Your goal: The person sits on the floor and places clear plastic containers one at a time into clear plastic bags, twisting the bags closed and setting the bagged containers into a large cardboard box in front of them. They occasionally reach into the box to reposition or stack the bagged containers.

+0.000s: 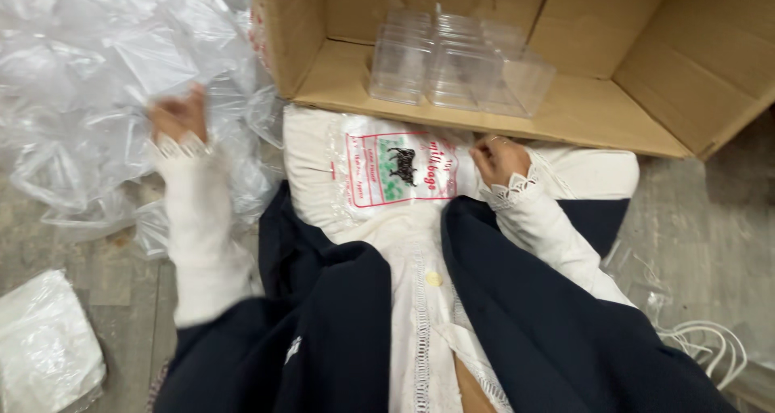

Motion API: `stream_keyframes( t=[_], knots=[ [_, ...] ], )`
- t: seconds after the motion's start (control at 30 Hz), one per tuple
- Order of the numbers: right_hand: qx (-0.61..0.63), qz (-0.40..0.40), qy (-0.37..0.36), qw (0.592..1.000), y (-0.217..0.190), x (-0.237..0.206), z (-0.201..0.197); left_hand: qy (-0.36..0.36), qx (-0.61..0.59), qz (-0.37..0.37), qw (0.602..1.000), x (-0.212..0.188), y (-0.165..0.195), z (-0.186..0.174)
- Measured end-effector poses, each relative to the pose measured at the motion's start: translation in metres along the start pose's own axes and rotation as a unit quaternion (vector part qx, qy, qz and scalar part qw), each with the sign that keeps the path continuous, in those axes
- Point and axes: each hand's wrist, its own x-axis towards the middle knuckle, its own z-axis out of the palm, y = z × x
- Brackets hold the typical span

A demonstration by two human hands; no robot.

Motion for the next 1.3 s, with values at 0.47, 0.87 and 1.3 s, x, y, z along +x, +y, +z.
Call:
stream_keyframes(
  t=[0.47,0.87,1.3],
  knots=[
    [0.323,0.015,-0.101,0.941,-0.012,-0.016,0.093,-0.281,-0.103,-0.023,0.954,-0.138,0.035,0.062],
    [0.224,-0.068,0.005,0.972,-0.057,0.024,0.042,-0.297,-0.282,-0.174,0.895,-0.132,-0.106,-0.003],
    [0.39,0.078,-0.136,0.907,-0.053,0.055,0.139,-0.283,-0.324,-0.16,0.889,-0.138,-0.092,0.0]
  ],
)
